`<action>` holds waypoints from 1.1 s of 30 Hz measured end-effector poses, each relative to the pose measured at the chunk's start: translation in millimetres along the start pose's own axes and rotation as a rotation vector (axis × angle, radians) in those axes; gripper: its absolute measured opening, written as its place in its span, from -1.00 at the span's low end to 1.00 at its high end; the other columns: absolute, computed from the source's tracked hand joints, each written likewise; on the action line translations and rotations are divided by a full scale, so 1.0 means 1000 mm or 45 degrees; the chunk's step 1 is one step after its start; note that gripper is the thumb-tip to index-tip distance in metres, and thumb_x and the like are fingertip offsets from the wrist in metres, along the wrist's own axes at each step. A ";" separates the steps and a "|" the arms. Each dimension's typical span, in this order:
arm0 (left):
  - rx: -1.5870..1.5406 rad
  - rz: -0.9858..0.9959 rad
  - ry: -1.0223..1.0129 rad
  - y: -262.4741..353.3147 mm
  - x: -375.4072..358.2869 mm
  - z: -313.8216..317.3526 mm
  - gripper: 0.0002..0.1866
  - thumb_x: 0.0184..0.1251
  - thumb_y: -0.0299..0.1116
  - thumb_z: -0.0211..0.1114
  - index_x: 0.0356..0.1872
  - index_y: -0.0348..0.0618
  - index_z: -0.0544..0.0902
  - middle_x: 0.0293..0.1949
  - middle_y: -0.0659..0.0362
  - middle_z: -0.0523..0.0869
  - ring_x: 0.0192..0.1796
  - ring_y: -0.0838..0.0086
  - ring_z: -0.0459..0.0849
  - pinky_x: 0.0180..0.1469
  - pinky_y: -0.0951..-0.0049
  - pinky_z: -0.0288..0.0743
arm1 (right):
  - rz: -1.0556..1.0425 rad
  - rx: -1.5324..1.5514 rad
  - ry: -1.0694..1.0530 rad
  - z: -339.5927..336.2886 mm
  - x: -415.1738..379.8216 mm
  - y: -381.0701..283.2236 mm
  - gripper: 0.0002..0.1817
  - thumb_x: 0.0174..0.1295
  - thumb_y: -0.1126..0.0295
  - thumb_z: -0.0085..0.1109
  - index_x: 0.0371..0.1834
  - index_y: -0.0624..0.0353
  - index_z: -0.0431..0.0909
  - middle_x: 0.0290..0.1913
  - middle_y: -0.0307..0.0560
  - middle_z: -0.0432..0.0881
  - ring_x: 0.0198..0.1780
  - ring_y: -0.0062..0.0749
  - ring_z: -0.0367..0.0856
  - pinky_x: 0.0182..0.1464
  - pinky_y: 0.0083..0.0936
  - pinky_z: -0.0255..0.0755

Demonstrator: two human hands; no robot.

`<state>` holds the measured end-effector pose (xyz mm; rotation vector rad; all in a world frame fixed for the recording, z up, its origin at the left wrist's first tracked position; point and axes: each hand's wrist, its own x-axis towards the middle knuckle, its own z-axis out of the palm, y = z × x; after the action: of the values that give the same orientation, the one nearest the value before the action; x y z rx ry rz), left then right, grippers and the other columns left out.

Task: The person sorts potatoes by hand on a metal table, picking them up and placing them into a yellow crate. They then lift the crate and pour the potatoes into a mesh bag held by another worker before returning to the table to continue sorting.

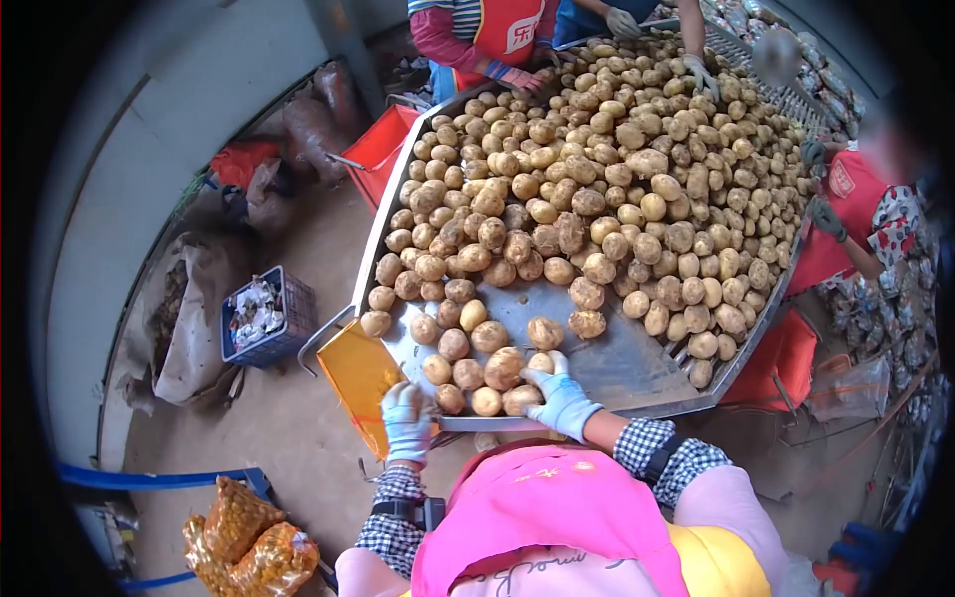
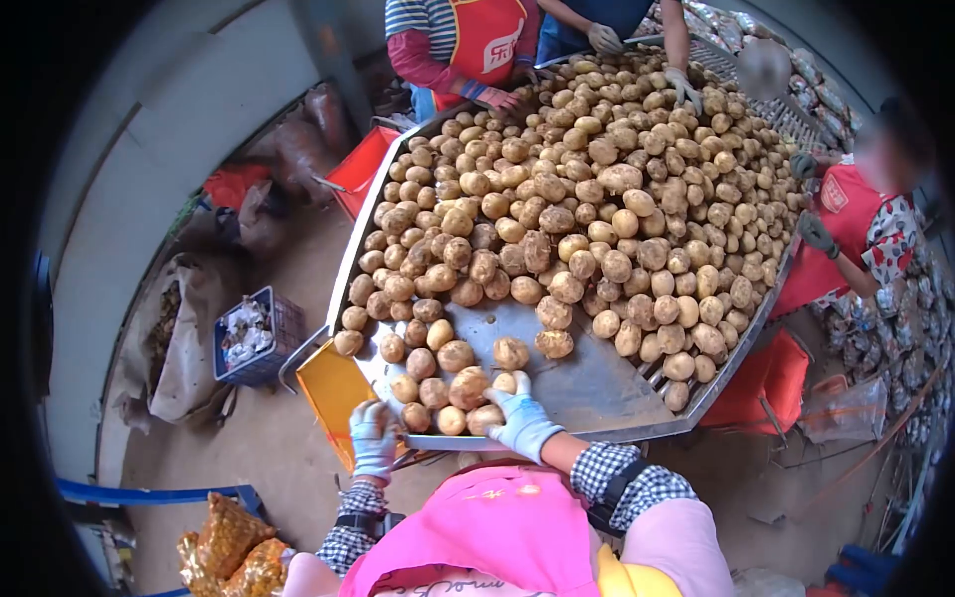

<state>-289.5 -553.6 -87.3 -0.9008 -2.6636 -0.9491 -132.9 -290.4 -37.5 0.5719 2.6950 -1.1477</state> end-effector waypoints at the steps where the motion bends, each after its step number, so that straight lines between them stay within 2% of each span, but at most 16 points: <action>1: -0.010 -0.095 -0.025 -0.016 0.002 -0.008 -0.66 0.14 -0.39 0.39 -0.03 -0.11 0.60 0.00 -0.05 0.58 0.07 -0.01 0.54 0.16 0.06 0.42 | 0.046 0.037 -0.051 0.003 0.006 -0.018 -0.30 0.00 0.16 0.46 0.28 -0.05 0.49 0.48 0.45 -0.14 0.28 0.35 0.41 0.38 -0.24 0.36; 6: -0.177 -0.609 -0.146 -0.094 0.001 -0.022 -0.55 0.35 -0.30 0.29 0.20 -0.24 0.49 0.21 -0.13 0.47 0.25 -0.01 0.46 0.33 0.15 0.34 | -0.044 0.053 -0.045 0.062 0.043 -0.067 -0.37 0.08 0.22 0.39 0.28 0.03 0.48 0.47 0.59 -0.27 0.29 0.38 0.40 0.40 -0.25 0.34; 9: -0.121 -0.834 -0.262 -0.115 0.002 -0.018 -0.55 0.36 -0.27 0.28 0.21 -0.25 0.50 0.22 -0.15 0.50 0.28 0.01 0.46 0.36 0.17 0.31 | -0.303 0.103 -0.039 0.053 0.064 -0.065 -0.48 0.21 0.26 0.26 0.26 0.10 0.48 0.40 0.36 0.19 0.22 0.25 0.49 0.32 -0.20 0.40; 11: -0.136 -0.817 -0.215 -0.108 0.005 -0.028 -0.55 0.36 -0.27 0.29 0.19 -0.26 0.52 0.19 -0.15 0.53 0.26 0.02 0.48 0.35 0.18 0.32 | -0.496 0.029 0.131 0.034 0.068 -0.051 -0.56 0.27 0.27 0.15 0.22 0.08 0.51 0.14 0.06 0.59 0.15 0.04 0.55 0.21 -0.20 0.43; 14: -0.213 -0.634 -0.013 -0.086 0.013 -0.034 -0.59 0.34 -0.24 0.32 0.09 -0.30 0.58 0.05 -0.11 0.62 0.12 0.10 0.59 0.23 0.21 0.44 | -0.033 -0.731 0.504 0.004 0.061 -0.028 -0.46 0.06 0.17 0.25 0.19 -0.08 0.54 0.33 0.05 0.39 0.28 0.05 0.38 0.27 0.09 0.24; 17: -0.395 -0.350 -0.222 -0.029 0.034 -0.020 -0.76 0.38 -0.27 0.28 -0.08 -0.20 0.67 -0.15 0.04 0.67 -0.06 0.22 0.65 0.06 0.28 0.51 | -0.171 -0.505 0.454 0.014 0.076 0.034 -0.34 0.03 0.38 0.30 0.31 0.02 0.42 0.35 0.26 0.29 0.27 0.22 0.34 0.33 -0.05 0.28; 18: -0.965 -0.358 -0.297 0.016 0.047 -0.037 -0.70 0.37 -0.22 0.29 -0.01 -0.18 0.65 -0.08 0.08 0.64 0.00 0.28 0.63 0.06 0.25 0.49 | -0.086 -0.345 0.583 0.025 0.089 0.034 -0.33 0.01 0.40 0.32 0.28 0.13 0.40 0.27 0.27 0.33 0.23 0.18 0.37 0.31 -0.07 0.31; 19: -1.388 -0.674 -0.458 0.035 0.047 -0.032 -0.60 0.40 -0.18 0.28 0.16 -0.11 0.53 0.10 0.04 0.56 0.17 0.21 0.54 0.19 0.19 0.44 | 0.081 -0.031 0.602 0.021 0.083 -0.001 -0.35 0.03 0.40 0.31 0.27 0.18 0.37 0.22 0.25 0.37 0.21 0.14 0.38 0.31 -0.12 0.32; 20: -1.755 -1.071 -0.530 0.055 0.046 -0.027 -0.48 0.42 -0.14 0.27 0.33 -0.04 0.41 0.28 -0.01 0.48 0.33 0.14 0.44 0.33 0.14 0.38 | -0.101 0.069 0.640 0.030 0.084 -0.017 -0.31 0.05 0.41 0.31 0.33 0.18 0.33 0.18 0.26 0.37 0.16 0.18 0.43 0.27 -0.13 0.36; 22: -2.821 -1.579 -0.893 0.046 0.040 -0.024 -0.40 0.39 -0.13 0.31 0.37 -0.07 0.35 0.30 -0.09 0.46 0.38 0.08 0.39 0.32 0.04 0.42 | -0.606 0.112 0.092 0.023 0.073 -0.066 -0.26 0.10 0.37 0.31 0.39 0.21 0.28 0.25 0.24 0.35 0.29 0.12 0.37 0.35 -0.16 0.30; 23: -2.996 -1.751 -0.636 0.033 0.035 -0.020 -0.38 0.38 -0.12 0.32 0.36 -0.10 0.35 0.30 -0.12 0.45 0.37 0.07 0.41 0.27 0.06 0.48 | -0.333 0.676 -0.267 0.016 0.055 -0.100 -0.29 0.16 0.31 0.28 0.40 0.21 0.29 0.29 0.26 0.35 0.34 0.12 0.34 0.38 -0.18 0.27; 24: -3.162 -1.906 -0.375 0.020 0.034 -0.017 -0.36 0.36 -0.11 0.34 0.36 -0.13 0.34 0.31 -0.14 0.44 0.35 0.07 0.42 0.22 0.07 0.53 | -0.759 0.036 -0.131 0.005 0.061 -0.101 -0.31 0.21 0.26 0.25 0.41 0.21 0.29 0.32 0.28 0.33 0.31 0.14 0.37 0.39 -0.19 0.26; 25: -3.062 -1.854 -0.270 0.004 0.031 -0.033 -0.48 0.32 -0.17 0.37 0.19 -0.21 0.48 0.11 -0.08 0.60 0.14 0.17 0.59 0.13 0.18 0.60 | -0.706 0.084 -0.104 0.005 0.065 -0.086 -0.34 0.21 0.21 0.25 0.37 0.21 0.34 0.28 0.28 0.38 0.29 0.13 0.40 0.40 -0.19 0.25; 26: -3.366 -1.323 -0.200 -0.051 0.025 -0.023 -0.76 0.27 -0.30 0.33 -0.16 -0.22 0.57 -0.28 0.05 0.64 -0.19 0.29 0.61 -0.09 0.31 0.60 | -0.581 0.140 -0.019 0.000 0.068 -0.069 -0.38 0.18 0.18 0.26 0.30 0.21 0.42 0.22 0.26 0.45 0.29 0.09 0.40 0.38 -0.18 0.26; 28: -2.816 -0.537 0.323 -0.113 0.094 -0.114 -0.91 0.19 -0.54 0.12 -0.49 -0.15 0.44 -0.53 0.17 0.38 -0.44 0.37 0.41 -0.40 0.41 0.32 | -0.205 0.071 0.111 -0.011 0.076 -0.008 -0.39 0.13 0.15 0.31 0.24 0.19 0.48 0.19 0.24 0.49 0.27 0.08 0.42 0.36 -0.11 0.25; 33: -1.896 -0.658 0.827 -0.195 0.243 -0.310 -0.48 0.47 -0.05 0.15 0.31 -0.10 0.42 0.14 0.09 0.60 0.11 0.25 0.58 0.21 0.19 0.51 | -0.175 -0.713 0.785 -0.104 0.087 0.016 -0.26 -0.06 0.06 0.43 0.24 0.08 0.49 0.35 0.11 0.39 0.38 0.10 0.28 0.43 0.01 0.07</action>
<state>-612.0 -748.3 139.2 0.1206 -1.2954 -2.7671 -205.6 -180.5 -1.0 0.7344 3.4031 -0.1875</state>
